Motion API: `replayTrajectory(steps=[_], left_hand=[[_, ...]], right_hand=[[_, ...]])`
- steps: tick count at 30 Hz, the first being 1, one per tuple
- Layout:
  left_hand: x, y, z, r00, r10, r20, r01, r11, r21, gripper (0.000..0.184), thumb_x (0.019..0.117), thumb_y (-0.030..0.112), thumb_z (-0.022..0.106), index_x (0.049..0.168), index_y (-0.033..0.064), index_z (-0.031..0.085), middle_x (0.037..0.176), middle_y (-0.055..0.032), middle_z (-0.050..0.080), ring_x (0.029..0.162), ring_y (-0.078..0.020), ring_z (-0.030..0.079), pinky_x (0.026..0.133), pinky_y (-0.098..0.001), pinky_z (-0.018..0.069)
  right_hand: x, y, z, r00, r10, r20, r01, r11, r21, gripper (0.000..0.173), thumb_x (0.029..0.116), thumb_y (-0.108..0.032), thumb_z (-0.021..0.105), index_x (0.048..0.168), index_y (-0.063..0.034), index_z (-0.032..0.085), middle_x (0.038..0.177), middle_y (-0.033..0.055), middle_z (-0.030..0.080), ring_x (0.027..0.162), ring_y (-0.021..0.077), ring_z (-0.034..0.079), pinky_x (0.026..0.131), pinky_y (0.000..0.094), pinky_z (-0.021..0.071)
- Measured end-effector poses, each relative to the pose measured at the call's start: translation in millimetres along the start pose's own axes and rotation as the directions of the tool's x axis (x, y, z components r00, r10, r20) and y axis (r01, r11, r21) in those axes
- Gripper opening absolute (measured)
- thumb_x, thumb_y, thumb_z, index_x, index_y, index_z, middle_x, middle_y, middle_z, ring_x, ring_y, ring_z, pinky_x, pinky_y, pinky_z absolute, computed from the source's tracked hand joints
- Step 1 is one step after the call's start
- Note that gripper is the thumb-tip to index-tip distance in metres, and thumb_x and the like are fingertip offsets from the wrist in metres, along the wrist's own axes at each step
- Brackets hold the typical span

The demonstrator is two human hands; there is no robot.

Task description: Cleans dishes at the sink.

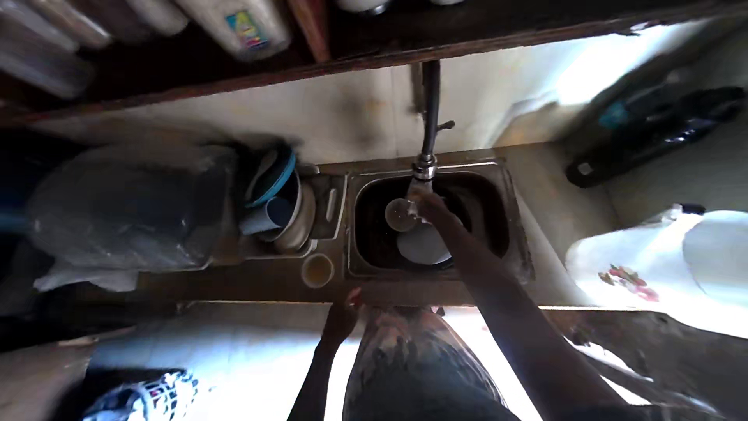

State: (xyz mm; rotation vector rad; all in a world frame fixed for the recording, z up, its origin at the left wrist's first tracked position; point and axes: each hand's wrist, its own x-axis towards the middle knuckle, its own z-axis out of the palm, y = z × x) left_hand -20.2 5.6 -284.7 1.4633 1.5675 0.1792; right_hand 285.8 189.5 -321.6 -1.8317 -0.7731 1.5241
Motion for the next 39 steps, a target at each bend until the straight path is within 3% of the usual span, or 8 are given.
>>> replayTrajectory(steps=[2,5,9,17,22,26,30,39], left_hand=[[-13,-17,-2,0.985,-0.108,-0.136,0.108,0.994,-0.009,0.039,0.1028,0.011,0.057,0.138,-0.0068,0.057,0.133,-0.0261,0.063,0.125,-0.0352,0.062,0.111,-0.0463,0.0446],[-17,-45,-8,0.879,-0.244,-0.409,0.183,0.966,-0.184,0.042,0.1024,0.008,0.058,0.140,-0.0105,0.052,0.131,-0.0310,0.061,0.120,-0.0382,0.063,0.107,-0.0485,0.0479],[3,-56,-26,0.750,-0.358,-0.557,0.246,0.932,-0.268,0.047,0.1048,0.011,0.055,0.144,-0.0126,0.045,0.144,-0.0340,0.050,0.137,-0.0413,0.049,0.117,-0.0486,0.0363],[67,-61,-32,0.755,-0.556,-0.348,0.314,0.772,-0.552,0.045,0.1058,0.018,0.055,0.143,-0.0056,0.047,0.131,-0.0315,0.058,0.111,-0.0395,0.064,0.094,-0.0523,0.0539],[68,19,-26,0.852,-0.510,-0.120,0.286,0.645,-0.709,0.038,0.0999,0.000,0.055,0.136,-0.0083,0.046,0.110,-0.0241,0.060,0.083,-0.0233,0.064,0.072,-0.0337,0.0567],[110,93,-3,0.968,-0.243,0.058,0.226,0.753,-0.618,0.034,0.0957,-0.003,0.055,0.128,-0.0097,0.048,0.091,-0.0145,0.063,0.071,-0.0151,0.066,0.065,-0.0270,0.0582],[159,158,30,0.991,-0.072,0.110,0.118,0.858,-0.501,0.047,0.0908,-0.008,0.060,0.137,-0.0072,0.047,0.105,-0.0201,0.063,0.078,-0.0194,0.067,0.072,-0.0312,0.0593],[184,199,50,0.935,-0.121,0.332,0.333,0.619,-0.711,0.027,0.0970,0.004,0.057,0.123,0.0013,0.053,0.096,-0.0120,0.061,0.075,-0.0159,0.064,0.066,-0.0259,0.0565]], right_hand=[[13,5,-2,0.998,-0.066,0.001,0.065,0.991,0.120,0.037,0.1084,-0.028,0.050,0.134,-0.0017,0.054,0.099,0.0098,0.061,0.072,0.0145,0.056,0.066,0.0327,0.0519],[22,-1,-10,0.980,-0.096,0.175,0.034,0.943,0.330,0.030,0.1064,-0.024,0.052,0.129,-0.0049,0.055,0.096,0.0050,0.062,0.078,0.0112,0.061,0.072,0.0289,0.0547],[15,-12,-12,0.995,-0.047,0.091,0.020,0.961,0.276,0.025,0.1061,-0.035,0.052,0.114,-0.0123,0.059,0.065,-0.0054,0.050,0.045,0.0024,0.044,0.042,0.0183,0.0411],[-21,-23,-18,0.999,0.038,0.017,-0.035,0.989,-0.142,0.043,0.1069,-0.022,0.056,0.144,-0.0010,0.050,0.135,0.0248,0.059,0.113,0.0359,0.065,0.095,0.0512,0.0550],[-25,17,-39,0.993,-0.076,0.088,0.070,0.995,0.068,0.029,0.1075,-0.027,0.046,0.117,-0.0036,0.061,0.081,0.0033,0.057,0.060,0.0102,0.050,0.056,0.0275,0.0458],[-49,24,-48,0.998,-0.058,0.041,0.053,0.993,0.108,0.035,0.1097,-0.027,0.046,0.135,-0.0038,0.057,0.103,0.0094,0.063,0.078,0.0131,0.057,0.071,0.0304,0.0507],[-66,34,-71,0.995,-0.052,-0.083,0.069,0.973,0.222,0.034,0.1089,-0.028,0.048,0.131,-0.0039,0.058,0.097,0.0081,0.062,0.074,0.0130,0.057,0.068,0.0308,0.0517],[-114,31,-102,0.997,0.044,-0.066,-0.022,0.951,0.308,0.032,0.1104,-0.028,0.044,0.131,-0.0065,0.057,0.095,0.0051,0.061,0.074,0.0109,0.056,0.067,0.0275,0.0501]])
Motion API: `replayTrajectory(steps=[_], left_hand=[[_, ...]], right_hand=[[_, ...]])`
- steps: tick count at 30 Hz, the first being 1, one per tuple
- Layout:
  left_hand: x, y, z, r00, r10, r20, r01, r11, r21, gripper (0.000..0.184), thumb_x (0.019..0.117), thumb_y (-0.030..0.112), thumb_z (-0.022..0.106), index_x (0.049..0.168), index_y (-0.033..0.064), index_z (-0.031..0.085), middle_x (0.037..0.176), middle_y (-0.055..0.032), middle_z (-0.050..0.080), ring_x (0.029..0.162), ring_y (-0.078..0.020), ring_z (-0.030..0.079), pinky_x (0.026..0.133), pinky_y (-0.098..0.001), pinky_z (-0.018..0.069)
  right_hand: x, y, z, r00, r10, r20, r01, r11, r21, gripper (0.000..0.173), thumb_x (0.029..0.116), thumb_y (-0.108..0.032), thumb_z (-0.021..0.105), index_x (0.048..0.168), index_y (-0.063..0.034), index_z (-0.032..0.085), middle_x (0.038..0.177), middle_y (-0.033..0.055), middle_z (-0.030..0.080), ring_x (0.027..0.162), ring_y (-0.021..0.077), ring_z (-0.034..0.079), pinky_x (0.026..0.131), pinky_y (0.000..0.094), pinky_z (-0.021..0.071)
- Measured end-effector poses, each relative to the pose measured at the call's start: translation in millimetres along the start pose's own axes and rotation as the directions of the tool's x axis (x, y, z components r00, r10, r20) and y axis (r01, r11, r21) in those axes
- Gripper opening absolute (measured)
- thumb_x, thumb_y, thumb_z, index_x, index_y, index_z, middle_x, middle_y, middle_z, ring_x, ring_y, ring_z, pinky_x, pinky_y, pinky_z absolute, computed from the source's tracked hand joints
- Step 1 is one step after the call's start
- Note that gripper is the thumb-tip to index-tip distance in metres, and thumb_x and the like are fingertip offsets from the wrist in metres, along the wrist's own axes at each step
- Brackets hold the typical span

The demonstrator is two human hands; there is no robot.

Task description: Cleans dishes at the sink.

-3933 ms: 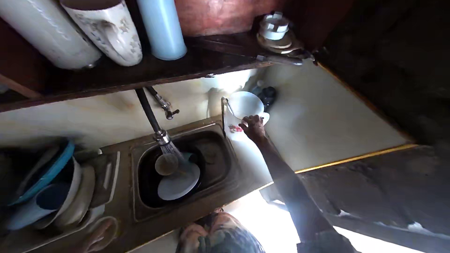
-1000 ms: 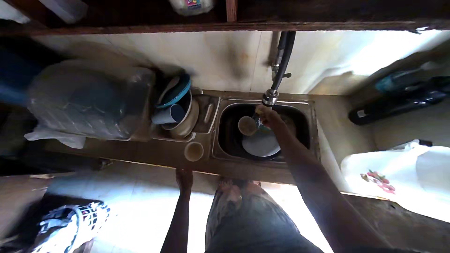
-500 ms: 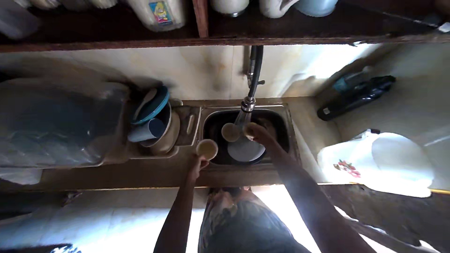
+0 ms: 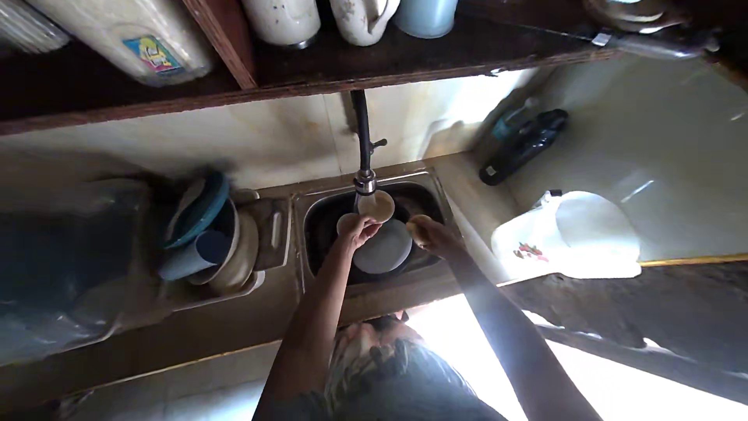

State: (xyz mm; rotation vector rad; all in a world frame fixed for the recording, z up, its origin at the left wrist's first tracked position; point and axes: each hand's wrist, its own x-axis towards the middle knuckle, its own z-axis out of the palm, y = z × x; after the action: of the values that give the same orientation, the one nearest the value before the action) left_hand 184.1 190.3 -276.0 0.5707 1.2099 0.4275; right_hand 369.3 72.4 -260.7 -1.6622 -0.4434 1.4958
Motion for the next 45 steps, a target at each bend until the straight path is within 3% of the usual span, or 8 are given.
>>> replayTrajectory(steps=[5,10,16,23,30,33,39,45], left_hand=[[-27,2,-3,0.839,0.533,-0.114,-0.273,0.592,0.758,0.065,0.0889,0.019,0.078,0.141,-0.0039,0.047,0.134,-0.0274,0.056,0.112,-0.0401,0.064,0.091,-0.0554,0.0554],[-54,-10,-26,0.610,0.792,0.028,-0.227,0.141,0.964,0.067,0.0867,0.022,0.079,0.144,-0.0008,0.051,0.143,-0.0268,0.052,0.114,-0.0397,0.065,0.084,-0.0509,0.0586],[-78,-41,-40,0.788,0.561,-0.255,-0.297,0.709,0.640,0.067,0.0923,0.042,0.075,0.139,0.0001,0.051,0.132,-0.0250,0.059,0.114,-0.0383,0.063,0.094,-0.0575,0.0516],[-76,-68,-69,0.890,0.340,-0.304,-0.154,0.851,0.501,0.051,0.1018,0.031,0.063,0.137,-0.0023,0.050,0.109,-0.0241,0.067,0.094,-0.0333,0.069,0.087,-0.0500,0.0566],[-85,-70,-92,0.919,0.283,-0.273,-0.130,0.874,0.467,0.041,0.1069,0.023,0.054,0.134,-0.0078,0.053,0.109,-0.0245,0.066,0.089,-0.0277,0.067,0.079,-0.0431,0.0582],[-88,-67,-92,0.936,0.228,-0.267,-0.088,0.889,0.450,0.040,0.1105,0.026,0.046,0.134,-0.0064,0.052,0.102,-0.0214,0.064,0.075,-0.0215,0.064,0.068,-0.0365,0.0561],[-81,-70,-95,0.960,0.085,-0.265,0.021,0.927,0.374,0.046,0.1101,0.037,0.045,0.130,-0.0019,0.057,0.107,-0.0214,0.064,0.080,-0.0254,0.063,0.070,-0.0408,0.0554],[-71,-75,-97,0.971,0.062,-0.233,0.010,0.954,0.299,0.047,0.1122,0.037,0.036,0.137,0.0015,0.054,0.112,-0.0214,0.062,0.081,-0.0261,0.063,0.068,-0.0407,0.0550]], right_hand=[[23,4,33,0.998,-0.055,-0.028,0.047,0.970,-0.238,0.031,0.1080,-0.021,0.051,0.131,-0.0006,0.058,0.102,0.0117,0.063,0.081,0.0149,0.059,0.074,0.0315,0.0522],[18,4,73,0.980,-0.201,-0.003,0.189,0.928,-0.321,0.033,0.1042,-0.016,0.058,0.131,0.0031,0.058,0.112,0.0192,0.066,0.092,0.0212,0.065,0.082,0.0373,0.0560],[-6,2,117,0.926,-0.376,-0.023,0.287,0.744,-0.604,0.042,0.1023,-0.016,0.063,0.140,0.0013,0.057,0.130,0.0282,0.064,0.123,0.0406,0.061,0.107,0.0566,0.0458],[-36,6,158,0.919,-0.224,0.324,0.378,0.267,-0.887,0.034,0.1059,-0.022,0.055,0.133,-0.0041,0.066,0.137,0.0203,0.063,0.128,0.0383,0.060,0.109,0.0557,0.0446],[-28,5,156,0.797,-0.010,0.604,0.488,0.600,-0.634,0.037,0.1073,-0.020,0.052,0.137,0.0003,0.060,0.132,0.0205,0.065,0.123,0.0272,0.063,0.110,0.0453,0.0466],[-36,-2,159,0.732,0.060,0.679,0.571,0.490,-0.659,0.043,0.1086,-0.020,0.049,0.146,0.0024,0.051,0.143,0.0260,0.057,0.136,0.0365,0.053,0.117,0.0529,0.0365],[-37,-1,153,0.761,0.113,0.639,0.556,0.395,-0.731,0.039,0.1081,-0.025,0.052,0.130,0.0057,0.064,0.129,0.0290,0.064,0.124,0.0434,0.060,0.108,0.0613,0.0418],[-40,-12,143,0.906,0.025,0.422,0.229,0.810,-0.540,0.039,0.1020,-0.019,0.063,0.130,0.0069,0.061,0.127,0.0227,0.064,0.116,0.0266,0.062,0.106,0.0431,0.0464]])
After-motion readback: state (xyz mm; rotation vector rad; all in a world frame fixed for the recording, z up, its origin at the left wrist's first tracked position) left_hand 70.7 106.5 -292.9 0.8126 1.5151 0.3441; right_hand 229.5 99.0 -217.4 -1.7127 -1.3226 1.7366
